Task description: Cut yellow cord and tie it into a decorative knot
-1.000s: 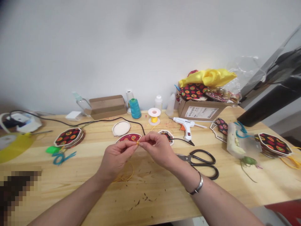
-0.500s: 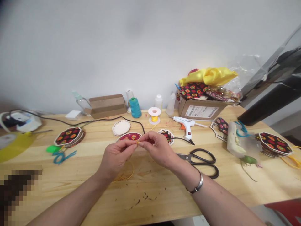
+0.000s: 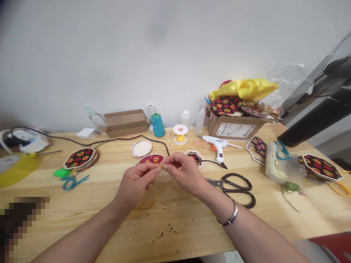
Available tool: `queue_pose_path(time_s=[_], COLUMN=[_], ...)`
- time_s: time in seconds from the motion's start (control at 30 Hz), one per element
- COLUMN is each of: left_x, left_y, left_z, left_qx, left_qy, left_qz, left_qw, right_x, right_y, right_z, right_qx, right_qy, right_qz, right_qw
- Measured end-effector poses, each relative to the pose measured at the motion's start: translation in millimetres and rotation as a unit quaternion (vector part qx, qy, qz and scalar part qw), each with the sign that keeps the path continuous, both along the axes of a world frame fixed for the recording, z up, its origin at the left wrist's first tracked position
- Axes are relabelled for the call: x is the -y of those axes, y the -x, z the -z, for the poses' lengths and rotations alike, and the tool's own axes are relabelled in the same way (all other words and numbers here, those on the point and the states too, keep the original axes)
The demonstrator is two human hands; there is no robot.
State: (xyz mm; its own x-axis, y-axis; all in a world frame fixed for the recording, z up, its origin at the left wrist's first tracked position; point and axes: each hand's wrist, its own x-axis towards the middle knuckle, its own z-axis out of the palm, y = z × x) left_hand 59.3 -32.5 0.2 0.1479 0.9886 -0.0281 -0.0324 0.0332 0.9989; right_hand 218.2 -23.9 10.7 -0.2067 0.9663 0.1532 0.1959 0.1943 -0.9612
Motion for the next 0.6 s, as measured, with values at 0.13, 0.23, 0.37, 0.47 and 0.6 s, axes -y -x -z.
queue_pose_path(time_s=[0.13, 0.23, 0.37, 0.47, 0.6], left_x=[-0.5, -0.3, -0.1, -1.5, -3.6], left_y=[0.2, -1.3, -3.9, -4.9, -5.8], left_z=[4.4, 4.9, 3.6, 3.4, 3.3], left_qx=[0.028, 0.055, 0.103, 0.121, 0.137], left_qy=[0.043, 0.068, 0.100, 0.113, 0.126], left_qz=[0.004, -0.006, -0.035, -0.047, -0.057], left_qw=[0.999, 0.996, 0.989, 0.985, 0.981], right_x=[0.1, 0.1, 1.7, 4.4, 8.0], right_y=[0.5, 1.7, 4.2, 6.8, 10.3], right_z=[1.5, 4.4, 7.7, 8.0, 8.1], right_qx=[0.003, 0.013, 0.018, 0.034, 0.056], right_qy=[-0.015, -0.040, -0.073, -0.115, -0.160], right_qz=[0.006, 0.019, 0.074, 0.103, 0.104], right_qw=[1.000, 0.999, 0.994, 0.987, 0.980])
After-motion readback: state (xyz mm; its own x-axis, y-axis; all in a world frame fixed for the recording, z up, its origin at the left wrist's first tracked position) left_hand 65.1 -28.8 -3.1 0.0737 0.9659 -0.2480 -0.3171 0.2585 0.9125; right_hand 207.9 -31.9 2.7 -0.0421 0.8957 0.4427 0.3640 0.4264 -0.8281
